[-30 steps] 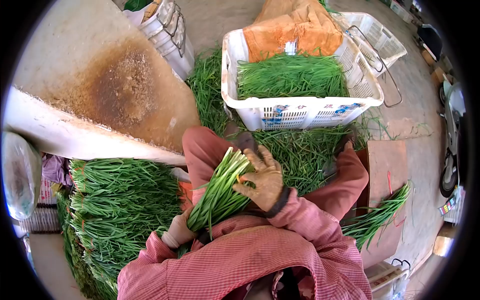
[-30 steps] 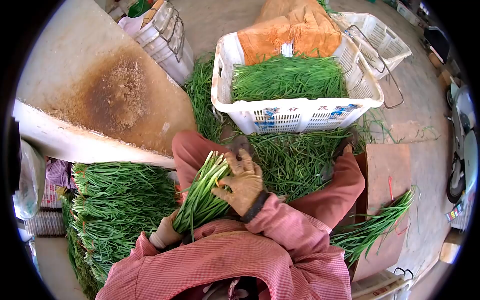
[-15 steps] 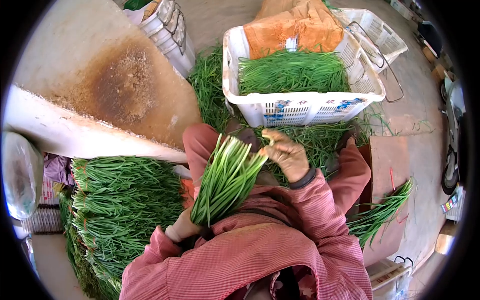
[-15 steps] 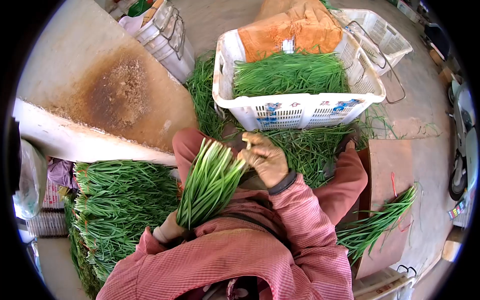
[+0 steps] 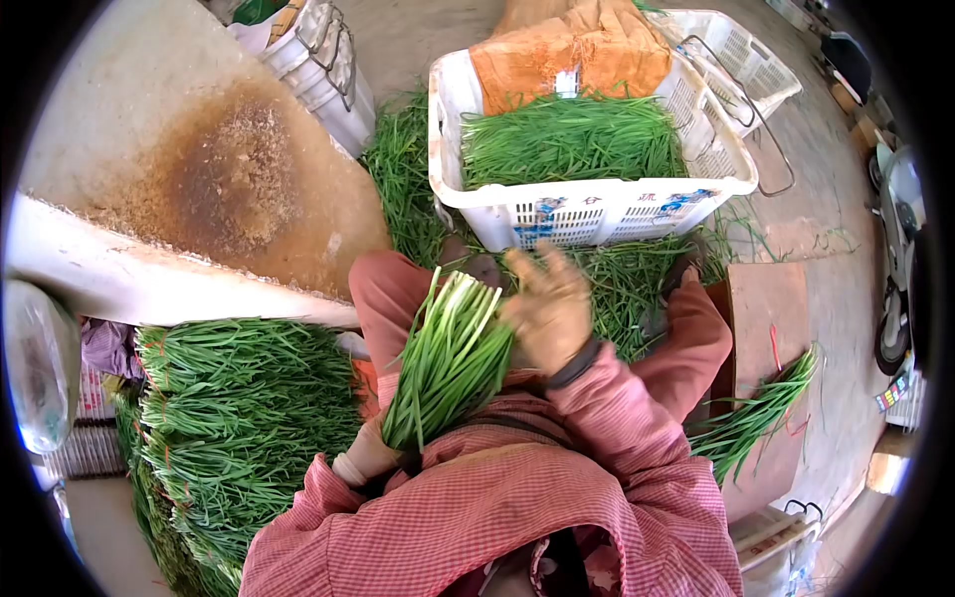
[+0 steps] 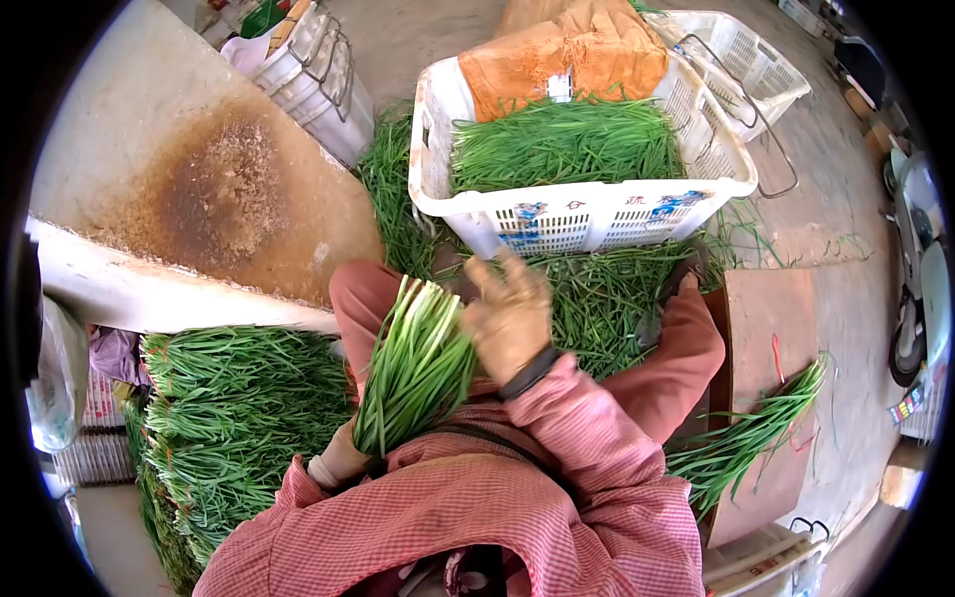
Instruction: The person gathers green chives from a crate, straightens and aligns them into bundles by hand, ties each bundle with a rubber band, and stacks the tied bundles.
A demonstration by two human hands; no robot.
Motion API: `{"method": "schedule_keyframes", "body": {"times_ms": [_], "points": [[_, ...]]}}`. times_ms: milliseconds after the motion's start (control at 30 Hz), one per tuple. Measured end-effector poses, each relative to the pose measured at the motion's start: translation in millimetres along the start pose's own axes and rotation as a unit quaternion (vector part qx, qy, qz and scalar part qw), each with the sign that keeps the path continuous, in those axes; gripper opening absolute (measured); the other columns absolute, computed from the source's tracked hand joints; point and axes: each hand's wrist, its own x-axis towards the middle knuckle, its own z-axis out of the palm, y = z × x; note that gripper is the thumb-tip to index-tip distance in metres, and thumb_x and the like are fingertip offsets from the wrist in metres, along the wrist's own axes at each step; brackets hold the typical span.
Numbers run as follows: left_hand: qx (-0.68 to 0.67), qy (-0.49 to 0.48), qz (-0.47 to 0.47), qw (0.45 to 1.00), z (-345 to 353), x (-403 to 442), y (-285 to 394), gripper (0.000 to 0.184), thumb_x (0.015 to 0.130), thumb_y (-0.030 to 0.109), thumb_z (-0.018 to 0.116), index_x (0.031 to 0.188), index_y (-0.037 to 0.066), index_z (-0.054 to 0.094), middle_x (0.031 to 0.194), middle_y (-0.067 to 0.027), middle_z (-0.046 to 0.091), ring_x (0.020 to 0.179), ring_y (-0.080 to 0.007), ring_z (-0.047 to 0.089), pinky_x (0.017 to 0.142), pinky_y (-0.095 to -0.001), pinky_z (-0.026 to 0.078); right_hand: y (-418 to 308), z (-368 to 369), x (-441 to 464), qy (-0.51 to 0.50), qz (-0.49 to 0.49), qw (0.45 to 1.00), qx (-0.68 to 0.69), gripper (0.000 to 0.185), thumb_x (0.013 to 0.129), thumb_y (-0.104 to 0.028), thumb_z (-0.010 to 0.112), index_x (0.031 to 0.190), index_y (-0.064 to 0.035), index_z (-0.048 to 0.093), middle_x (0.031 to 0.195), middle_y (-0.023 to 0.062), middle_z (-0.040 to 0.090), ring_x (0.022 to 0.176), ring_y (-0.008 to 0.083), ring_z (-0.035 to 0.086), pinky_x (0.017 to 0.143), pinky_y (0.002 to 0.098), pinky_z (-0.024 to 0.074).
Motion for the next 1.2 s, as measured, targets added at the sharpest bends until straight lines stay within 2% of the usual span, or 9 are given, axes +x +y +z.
{"method": "schedule_keyframes", "body": {"times_ms": [67, 167, 233, 300, 433, 800, 1067, 1100, 1200], "points": [[-0.014, -0.007, -0.008, 1.0, -7.2, -2.2, -10.9, 0.063, 0.062, 0.005, 0.071, 0.116, -0.002, 0.04, 0.106, -0.0053, 0.055, 0.093, -0.0107, 0.052, 0.082, -0.0246, 0.042, 14.8, -30.1, 18.6, 0.099, 0.115, 0.918, 0.367, 0.017, 0.075, -0.022, 0.055, 0.08, -0.0059, 0.059, 0.112, 0.0113, 0.048, 0.112, 0.0265, 0.039, 0.086, 0.0406, 0.0358], [-0.034, -0.023, -0.016, 0.999, -11.0, -1.6, -10.8, 0.064, 0.059, 0.002, 0.073, 0.114, -0.001, 0.041, 0.106, -0.0051, 0.055, 0.093, -0.0112, 0.052, 0.083, -0.0251, 0.042, 59.4, -121.5, 36.5, 0.24, 0.072, 0.754, -0.607, 0.058, 0.073, -0.031, 0.061, 0.118, -0.0018, 0.041, 0.121, 0.0163, 0.043, 0.115, 0.0304, 0.036, 0.089, 0.0445, 0.0345], [-0.009, -0.03, -0.043, 0.999, -11.2, 1.3, -5.1, 0.067, 0.055, 0.0, 0.074, 0.114, -0.001, 0.042, 0.106, -0.0051, 0.055, 0.093, -0.011, 0.052, 0.083, -0.0254, 0.042, 74.8, -116.6, 33.2, 0.262, 0.076, 0.729, -0.627, 0.07, 0.067, -0.041, 0.066, 0.122, -0.0057, 0.039, 0.124, 0.0188, 0.04, 0.115, 0.0328, 0.037, 0.092, 0.0496, 0.0321], [-0.012, -0.044, -0.052, 0.998, -13.0, 4.8, -8.3, 0.068, 0.054, 0.0, 0.074, 0.114, -0.001, 0.042, 0.105, -0.0051, 0.055, 0.093, -0.011, 0.051, 0.083, -0.0256, 0.042, 108.7, -86.9, 26.5, 0.172, -0.104, 0.973, -0.114, 0.048, 0.071, -0.031, 0.065, 0.106, -0.0044, 0.045, 0.106, 0.015, 0.051, 0.097, 0.0299, 0.05, 0.082, 0.0449, 0.0433], [0.014, -0.038, -0.045, 0.998, -13.2, 1.7, -6.6, 0.072, 0.052, 0.0, 0.076, 0.115, -0.002, 0.041, 0.105, -0.0045, 0.055, 0.093, -0.0115, 0.05, 0.084, -0.0263, 0.041, 57.7, -9.8, 12.7, -0.207, 0.118, 0.958, 0.157, 0.008, 0.075, -0.012, 0.063, 0.08, -0.0069, 0.067, 0.106, 0.0135, 0.055, 0.112, 0.0232, 0.039, 0.095, 0.0347, 0.0318], [-0.019, -0.035, -0.033, 0.999, -11.1, -0.4, -10.2, 0.067, 0.056, 0.005, 0.076, 0.113, -0.001, 0.042, 0.104, -0.0046, 0.055, 0.091, -0.0116, 0.051, 0.082, -0.0269, 0.042, 12.5, -195.3, 67.0, 0.514, -0.035, 0.834, 0.196, 0.038, 0.081, -0.046, 0.05, 0.078, -0.0087, 0.055, 0.072, 0.0069, 0.058, 0.07, 0.0181, 0.056, 0.065, 0.0298, 0.0459], [-0.019, -0.021, -0.029, 0.999, -6.3, 0.1, -11.4, 0.061, 0.058, 0.005, 0.075, 0.11, -0.001, 0.045, 0.1, -0.0049, 0.056, 0.087, -0.0127, 0.052, 0.078, -0.0274, 0.044, 11.0, -56.8, -13.1, -0.055, 0.13, 0.932, 0.335, 0.015, 0.075, 0.0, 0.054, 0.086, 0.0097, 0.053, 0.09, 0.0214, 0.054, 0.085, 0.0284, 0.055, 0.08, 0.039, 0.0493], [-0.021, -0.016, -0.024, 0.999, -5.9, -2.0, -12.5, 0.06, 0.058, 0.006, 0.075, 0.11, -0.001, 0.045, 0.1, -0.005, 0.056, 0.087, -0.0128, 0.053, 0.078, -0.0275, 0.044, 14.4, -31.3, -15.7, -0.075, 0.268, 0.727, 0.628, 0.016, 0.075, -0.001, 0.058, 0.087, 0.0089, 0.055, 0.084, 0.0166, 0.057, 0.08, 0.023, 0.057, 0.076, 0.0325, 0.0501], [-0.026, -0.006, -0.016, 1.0, -7.3, -5.7, -14.4, 0.058, 0.058, 0.006, 0.074, 0.109, -0.001, 0.046, 0.099, -0.0051, 0.057, 0.085, -0.0132, 0.053, 0.076, -0.0276, 0.045, 8.5, 2.8, -21.4, -0.18, 0.191, 0.96, 0.096, 0.018, 0.074, -0.012, 0.064, 0.085, 0.0019, 0.06, 0.062, 0.0072, 0.058, 0.05, 0.0131, 0.052, 0.05, 0.0254, 0.046]]}}
